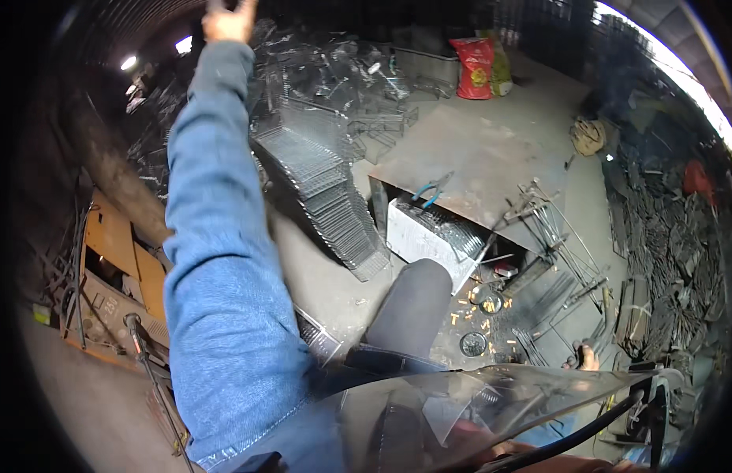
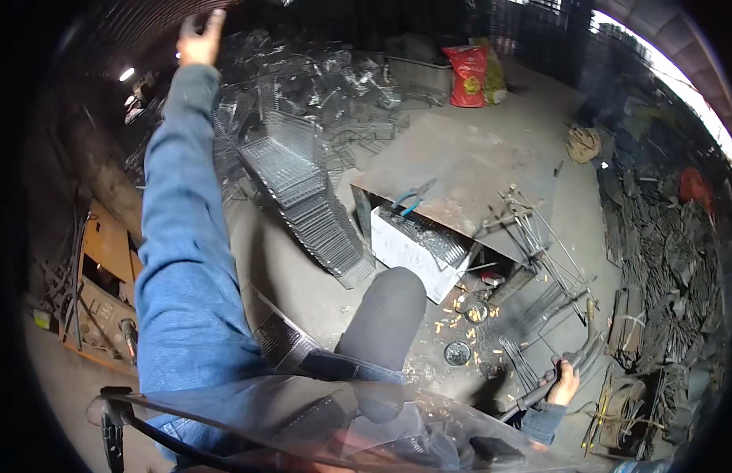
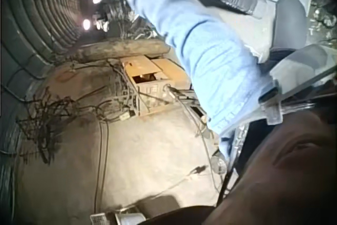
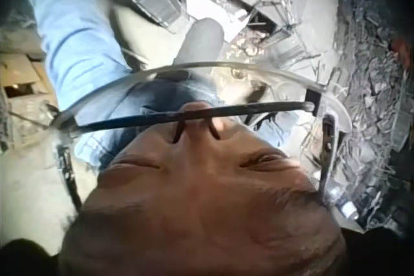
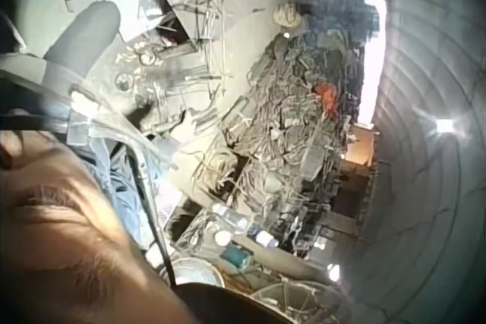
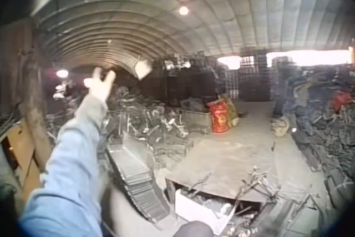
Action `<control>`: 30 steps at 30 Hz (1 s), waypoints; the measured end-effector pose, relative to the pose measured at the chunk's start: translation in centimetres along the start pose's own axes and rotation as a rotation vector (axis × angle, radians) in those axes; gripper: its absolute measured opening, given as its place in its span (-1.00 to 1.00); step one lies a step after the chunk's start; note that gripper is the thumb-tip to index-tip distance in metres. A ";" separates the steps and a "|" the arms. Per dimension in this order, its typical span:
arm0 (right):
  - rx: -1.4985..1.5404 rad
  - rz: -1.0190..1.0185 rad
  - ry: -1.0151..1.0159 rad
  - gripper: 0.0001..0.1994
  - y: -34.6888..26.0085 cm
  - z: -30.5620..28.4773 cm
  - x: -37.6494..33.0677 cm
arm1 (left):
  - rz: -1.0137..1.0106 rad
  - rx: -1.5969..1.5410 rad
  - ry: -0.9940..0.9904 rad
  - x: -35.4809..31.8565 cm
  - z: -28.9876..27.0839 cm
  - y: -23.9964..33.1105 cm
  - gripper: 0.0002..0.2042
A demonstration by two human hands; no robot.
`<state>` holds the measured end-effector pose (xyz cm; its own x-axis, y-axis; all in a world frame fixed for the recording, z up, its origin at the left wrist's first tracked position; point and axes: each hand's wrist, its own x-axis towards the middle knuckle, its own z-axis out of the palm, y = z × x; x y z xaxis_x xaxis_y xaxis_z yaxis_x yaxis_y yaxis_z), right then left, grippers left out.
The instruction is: Welding pieces of wire mesh together to construct a metal cage structure.
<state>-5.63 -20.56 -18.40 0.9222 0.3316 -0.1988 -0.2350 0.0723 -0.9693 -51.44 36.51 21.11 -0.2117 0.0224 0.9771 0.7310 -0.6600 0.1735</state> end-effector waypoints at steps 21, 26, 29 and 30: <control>-0.357 0.495 -0.439 -0.85 7.2 2.2 -14.6 | 0.562 0.438 -1.976 -19.7 -0.9 -8.6 -0.71; -0.755 0.379 -0.440 -0.83 4.9 7.1 -17.3 | 0.466 -0.047 -1.407 -11.7 -0.7 -7.9 -0.78; -0.965 0.214 -0.496 -0.67 6.5 5.7 -16.8 | 0.516 0.013 -0.962 -5.1 -2.8 -2.4 -0.61; -1.034 0.088 -0.565 -0.58 8.8 4.5 -16.3 | 0.462 -0.206 -0.827 -1.2 -3.3 -5.5 -0.66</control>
<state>-24.11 -21.12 -23.08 0.5877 0.6853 -0.4302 0.3088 -0.6814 -0.6636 -57.33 37.64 18.53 0.6486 0.1969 0.7353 0.4826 -0.8533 -0.1972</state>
